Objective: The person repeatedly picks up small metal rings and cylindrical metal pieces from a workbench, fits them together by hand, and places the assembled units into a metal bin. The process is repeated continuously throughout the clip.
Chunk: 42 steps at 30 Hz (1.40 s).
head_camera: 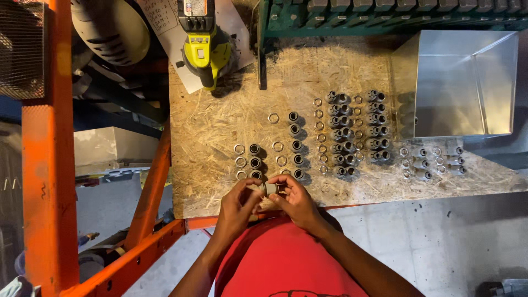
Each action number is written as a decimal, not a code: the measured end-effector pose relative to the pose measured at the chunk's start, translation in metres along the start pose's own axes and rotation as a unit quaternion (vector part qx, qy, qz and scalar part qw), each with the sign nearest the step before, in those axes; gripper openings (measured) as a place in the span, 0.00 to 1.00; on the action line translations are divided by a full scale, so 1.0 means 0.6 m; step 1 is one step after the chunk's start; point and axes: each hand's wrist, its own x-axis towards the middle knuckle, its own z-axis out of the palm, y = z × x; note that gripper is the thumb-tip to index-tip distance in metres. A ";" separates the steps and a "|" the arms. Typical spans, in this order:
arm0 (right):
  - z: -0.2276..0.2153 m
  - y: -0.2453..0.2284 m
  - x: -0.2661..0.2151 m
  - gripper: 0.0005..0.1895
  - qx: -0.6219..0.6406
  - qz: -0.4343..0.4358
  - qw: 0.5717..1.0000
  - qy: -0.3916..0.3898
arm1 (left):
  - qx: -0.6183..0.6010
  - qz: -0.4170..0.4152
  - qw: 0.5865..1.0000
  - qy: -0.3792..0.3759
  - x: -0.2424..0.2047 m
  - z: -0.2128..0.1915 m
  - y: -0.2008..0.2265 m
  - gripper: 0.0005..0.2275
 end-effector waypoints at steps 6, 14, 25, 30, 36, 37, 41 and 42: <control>0.000 0.032 0.007 0.27 0.047 0.008 0.999 0.001 | -0.015 0.105 0.993 -0.041 0.002 -0.005 0.000 0.21; 0.029 0.011 0.011 0.24 0.004 -0.045 0.999 -0.012 | -0.125 -0.044 0.991 0.011 0.015 0.001 -0.051 0.14; 0.032 0.019 0.047 0.27 0.091 -0.047 0.995 -0.011 | -0.028 0.102 0.994 0.002 0.018 -0.027 0.024 0.16; 0.052 -0.024 0.051 0.24 0.117 -0.002 0.993 0.006 | -0.005 0.142 0.989 0.034 0.030 -0.024 -0.008 0.12; 0.055 -0.013 0.098 0.24 0.046 -0.069 0.997 -0.004 | -0.091 0.038 0.994 0.043 0.060 -0.031 -0.012 0.17; 0.057 -0.011 0.109 0.24 0.037 -0.086 0.995 -0.016 | -0.100 0.019 0.994 0.049 0.068 -0.037 -0.013 0.15; 0.043 -0.066 0.144 0.17 -0.153 -0.265 0.947 -0.095 | -0.113 -0.053 0.990 0.064 0.097 -0.049 0.021 0.15; 0.047 -0.079 0.152 0.17 -0.153 -0.266 0.947 -0.094 | -0.113 -0.052 0.990 0.064 0.110 -0.048 0.010 0.15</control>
